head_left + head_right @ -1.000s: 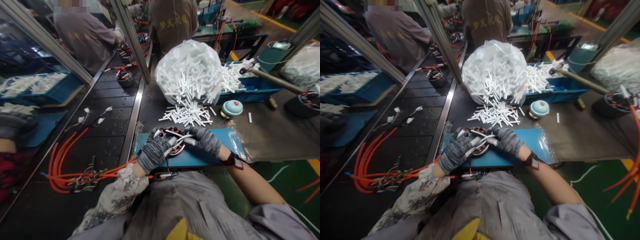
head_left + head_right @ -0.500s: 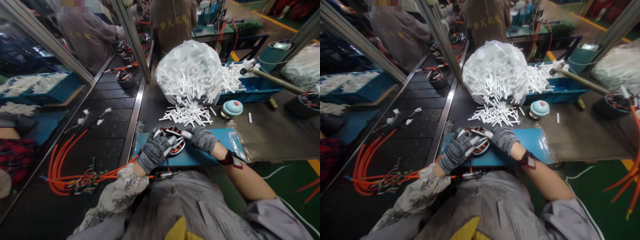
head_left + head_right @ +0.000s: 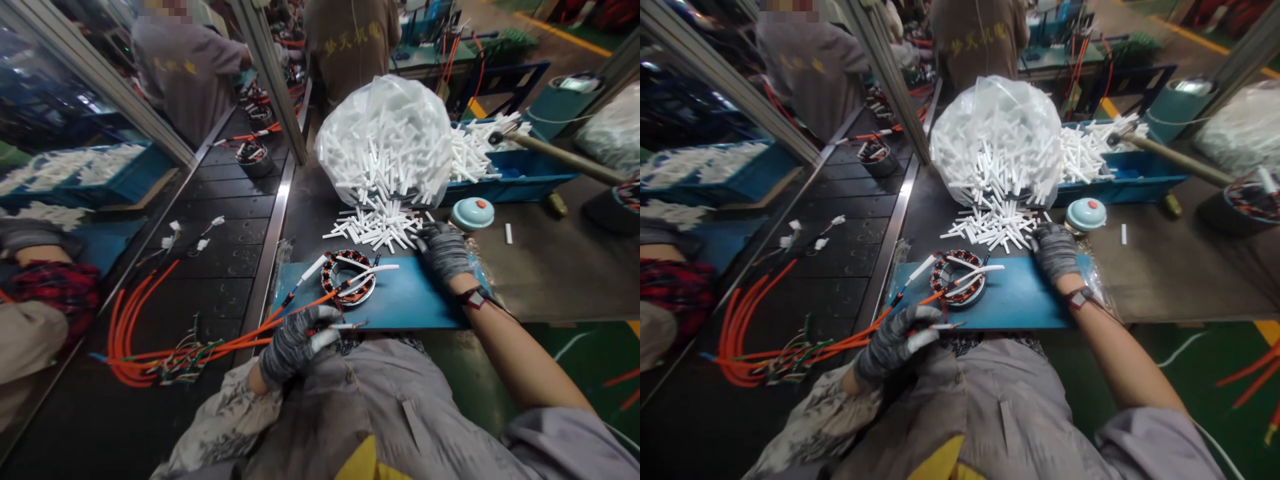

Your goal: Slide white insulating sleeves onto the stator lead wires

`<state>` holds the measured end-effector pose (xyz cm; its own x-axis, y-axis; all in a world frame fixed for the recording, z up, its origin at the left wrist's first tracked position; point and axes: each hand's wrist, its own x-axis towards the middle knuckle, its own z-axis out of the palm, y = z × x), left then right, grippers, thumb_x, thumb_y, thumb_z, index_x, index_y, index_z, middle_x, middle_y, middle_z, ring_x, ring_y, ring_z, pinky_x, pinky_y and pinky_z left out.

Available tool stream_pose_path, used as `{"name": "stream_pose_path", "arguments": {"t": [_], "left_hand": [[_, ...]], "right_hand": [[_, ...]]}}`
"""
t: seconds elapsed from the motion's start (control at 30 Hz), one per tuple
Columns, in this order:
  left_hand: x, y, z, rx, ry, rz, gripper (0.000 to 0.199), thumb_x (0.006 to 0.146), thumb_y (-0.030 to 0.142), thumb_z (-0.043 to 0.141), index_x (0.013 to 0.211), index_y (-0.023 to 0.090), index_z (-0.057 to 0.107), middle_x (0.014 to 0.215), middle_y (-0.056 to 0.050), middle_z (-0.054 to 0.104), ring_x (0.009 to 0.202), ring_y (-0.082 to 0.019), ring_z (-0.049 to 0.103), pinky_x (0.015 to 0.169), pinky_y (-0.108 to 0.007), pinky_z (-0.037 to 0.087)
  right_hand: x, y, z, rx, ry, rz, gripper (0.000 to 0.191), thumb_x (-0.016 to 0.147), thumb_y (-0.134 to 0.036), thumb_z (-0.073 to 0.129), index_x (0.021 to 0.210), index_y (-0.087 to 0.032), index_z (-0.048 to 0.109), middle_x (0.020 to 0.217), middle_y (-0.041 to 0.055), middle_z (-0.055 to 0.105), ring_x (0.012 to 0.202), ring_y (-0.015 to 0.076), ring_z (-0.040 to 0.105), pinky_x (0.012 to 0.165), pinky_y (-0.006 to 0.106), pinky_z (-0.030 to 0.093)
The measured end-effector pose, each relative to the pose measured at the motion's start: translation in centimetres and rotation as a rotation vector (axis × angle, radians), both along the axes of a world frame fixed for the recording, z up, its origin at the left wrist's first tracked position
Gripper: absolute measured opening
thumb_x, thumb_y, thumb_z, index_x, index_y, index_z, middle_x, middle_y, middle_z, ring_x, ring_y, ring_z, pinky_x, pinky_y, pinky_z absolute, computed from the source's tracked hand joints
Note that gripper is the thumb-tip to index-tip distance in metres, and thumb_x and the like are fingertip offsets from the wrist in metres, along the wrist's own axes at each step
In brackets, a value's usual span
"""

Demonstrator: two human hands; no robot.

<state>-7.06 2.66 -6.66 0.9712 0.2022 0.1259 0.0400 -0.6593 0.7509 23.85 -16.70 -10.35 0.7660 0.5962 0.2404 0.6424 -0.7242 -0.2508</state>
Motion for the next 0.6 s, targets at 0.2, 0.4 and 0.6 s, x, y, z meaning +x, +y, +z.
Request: {"name": "stream_pose_path", "arguments": {"t": [0.2,0.4,0.6], "left_hand": [[2.9,-0.4,0.6,0.232,-0.283,-0.173,0.026,0.098,0.021,0.048,0.116,0.021,0.067,0.104,-0.004,0.073,0.097,-0.014,0.068,0.09,-0.025,0.056],[3.3,-0.5,0.4,0.29,-0.259,-0.189,0.03,0.099,0.02,0.044,0.119,0.02,0.067,0.105,-0.005,0.072,0.098,-0.013,0.068,0.09,-0.023,0.056],[2.9,-0.6,0.1,0.286,-0.225,-0.179,0.03,0.099,0.021,0.046,0.121,0.022,0.067,0.107,-0.004,0.072,0.1,-0.014,0.068,0.091,-0.025,0.057]], "right_hand": [[-7.3,-1.3,4.2,0.612,0.38,0.164,0.026,0.088,-0.038,0.058,0.107,-0.022,0.066,0.098,0.0062,0.073,0.085,0.0207,0.068,0.081,0.035,0.055],[-11.5,-1.8,3.9,0.573,0.895,0.378,0.025,0.081,-0.04,0.066,0.095,-0.02,0.07,0.087,0.0041,0.075,0.078,0.0191,0.07,0.073,0.031,0.057],[-10.3,-1.8,2.9,0.564,1.135,0.349,0.032,0.077,-0.044,0.072,0.095,-0.019,0.072,0.09,0.0053,0.076,0.081,0.02,0.071,0.074,0.033,0.057]]}}
